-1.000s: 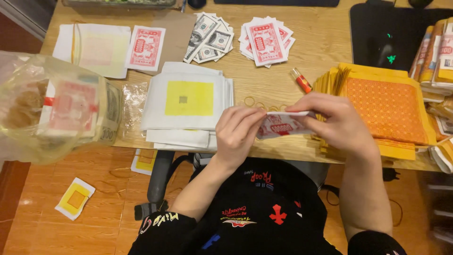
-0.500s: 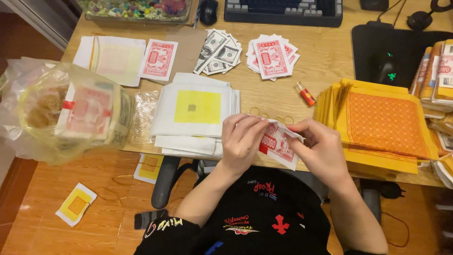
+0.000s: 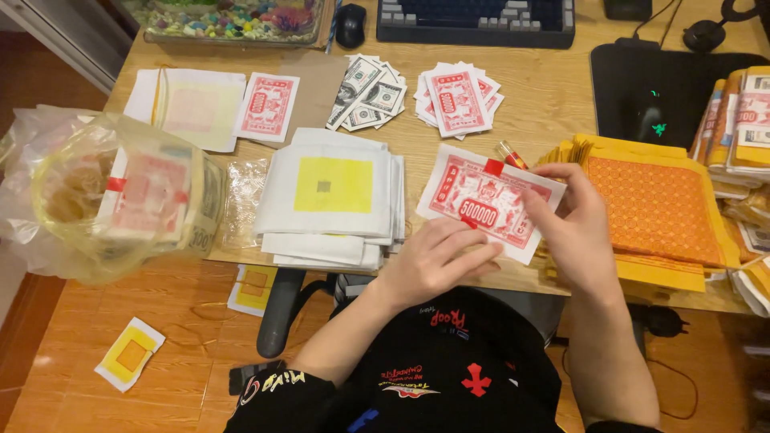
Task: Sorting and stacking ritual paper money on a desk
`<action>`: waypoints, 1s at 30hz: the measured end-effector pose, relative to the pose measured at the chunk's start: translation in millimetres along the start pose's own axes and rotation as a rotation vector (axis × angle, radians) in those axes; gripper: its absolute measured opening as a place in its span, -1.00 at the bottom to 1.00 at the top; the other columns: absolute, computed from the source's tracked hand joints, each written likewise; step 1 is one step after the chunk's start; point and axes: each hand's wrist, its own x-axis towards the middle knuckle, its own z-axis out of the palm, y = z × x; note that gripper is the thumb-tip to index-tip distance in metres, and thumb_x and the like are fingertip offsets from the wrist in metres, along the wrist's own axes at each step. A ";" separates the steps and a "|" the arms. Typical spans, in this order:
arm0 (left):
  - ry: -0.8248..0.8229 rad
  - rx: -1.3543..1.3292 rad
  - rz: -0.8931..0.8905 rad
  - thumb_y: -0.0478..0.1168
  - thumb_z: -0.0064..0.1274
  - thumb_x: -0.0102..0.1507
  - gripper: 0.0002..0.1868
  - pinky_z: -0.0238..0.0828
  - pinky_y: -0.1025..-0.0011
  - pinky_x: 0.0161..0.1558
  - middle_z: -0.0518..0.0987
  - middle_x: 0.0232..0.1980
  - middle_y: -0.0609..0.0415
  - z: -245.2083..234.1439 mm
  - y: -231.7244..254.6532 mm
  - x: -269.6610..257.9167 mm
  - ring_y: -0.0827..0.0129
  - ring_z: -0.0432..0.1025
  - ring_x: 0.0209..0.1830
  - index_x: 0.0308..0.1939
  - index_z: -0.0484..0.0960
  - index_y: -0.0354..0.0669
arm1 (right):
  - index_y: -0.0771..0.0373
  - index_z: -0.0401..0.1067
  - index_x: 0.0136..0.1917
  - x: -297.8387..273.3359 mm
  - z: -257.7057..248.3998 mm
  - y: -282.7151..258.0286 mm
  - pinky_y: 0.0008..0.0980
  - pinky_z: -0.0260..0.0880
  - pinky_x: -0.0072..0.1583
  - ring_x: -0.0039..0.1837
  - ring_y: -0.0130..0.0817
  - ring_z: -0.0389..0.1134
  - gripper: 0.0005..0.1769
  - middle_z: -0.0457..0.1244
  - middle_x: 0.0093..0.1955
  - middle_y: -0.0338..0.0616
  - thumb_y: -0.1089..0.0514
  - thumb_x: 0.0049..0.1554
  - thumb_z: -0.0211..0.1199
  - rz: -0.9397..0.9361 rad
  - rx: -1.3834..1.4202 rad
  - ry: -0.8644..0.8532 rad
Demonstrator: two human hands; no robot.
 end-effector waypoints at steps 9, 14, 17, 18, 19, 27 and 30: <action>0.291 -0.460 -1.022 -0.31 0.36 0.06 -0.85 0.46 0.52 -0.32 0.64 -0.37 0.05 16.4 -12.2 -29.9 0.51 0.47 -0.36 -0.33 0.73 -0.20 | 0.15 -0.23 0.57 -3.3 10.8 11.1 -0.12 0.38 0.23 0.25 -0.11 0.27 -0.20 0.17 0.16 0.10 0.23 0.18 0.07 -0.207 0.368 -0.234; 0.357 -0.802 -1.345 -0.31 0.31 0.12 -0.76 0.53 0.50 -0.30 0.67 -0.38 -0.04 19.3 -16.5 -30.2 0.51 0.52 -0.39 -0.17 0.70 -0.35 | 0.28 0.21 0.42 -22.5 39.7 0.4 -0.05 0.22 0.33 0.42 0.04 0.15 -0.29 0.10 0.39 0.15 0.23 0.02 0.33 -0.354 -0.098 -0.300; 0.328 -0.872 -1.333 -0.34 0.26 0.15 -0.73 0.54 0.49 -0.24 0.68 -0.30 -0.07 12.6 -10.2 -24.4 0.52 0.50 -0.31 -0.10 0.67 -0.38 | 0.30 0.10 0.48 -27.5 49.5 1.9 -0.01 0.18 0.34 0.42 0.09 0.14 -0.17 0.10 0.41 0.20 0.29 0.00 0.34 -0.372 -0.168 -0.259; 0.291 -0.856 -1.301 -0.36 0.25 0.16 -0.71 0.53 0.49 -0.22 0.68 -0.27 -0.08 10.5 -9.4 -23.6 0.55 0.47 -0.29 -0.06 0.66 -0.38 | 0.30 0.06 0.51 -27.7 51.7 2.1 0.00 0.18 0.34 0.42 0.10 0.14 -0.14 0.10 0.42 0.23 0.34 -0.01 0.32 -0.373 -0.165 -0.241; 0.292 -0.855 -1.302 -0.36 0.25 0.16 -0.71 0.53 0.49 -0.22 0.68 -0.27 -0.08 11.7 -11.9 -28.3 0.55 0.47 -0.29 -0.06 0.66 -0.38 | 0.30 0.06 0.51 -27.6 52.1 2.8 0.00 0.18 0.34 0.42 0.10 0.14 -0.14 0.10 0.42 0.23 0.34 -0.01 0.32 -0.373 -0.165 -0.242; 0.316 -0.888 -1.287 -0.42 0.20 0.17 -0.70 0.55 0.45 -0.08 0.66 -0.14 -0.14 14.5 -11.5 -27.5 0.41 0.53 -0.14 -0.01 0.64 -0.36 | 0.31 -0.04 0.55 -29.9 58.3 21.7 0.04 0.12 0.37 0.46 0.12 0.08 -0.17 0.04 0.48 0.24 0.44 0.04 0.12 -0.400 -0.224 -0.189; 0.290 -0.882 -1.301 -0.38 0.25 0.14 -0.68 0.55 0.41 -0.06 0.66 -0.12 -0.15 11.5 -8.7 -20.9 0.38 0.52 -0.11 -0.02 0.65 -0.34 | 0.35 -0.04 0.54 -29.6 59.7 24.4 0.06 0.09 0.39 0.48 0.17 0.04 -0.18 -0.01 0.50 0.28 0.46 0.04 0.07 -0.419 -0.230 -0.165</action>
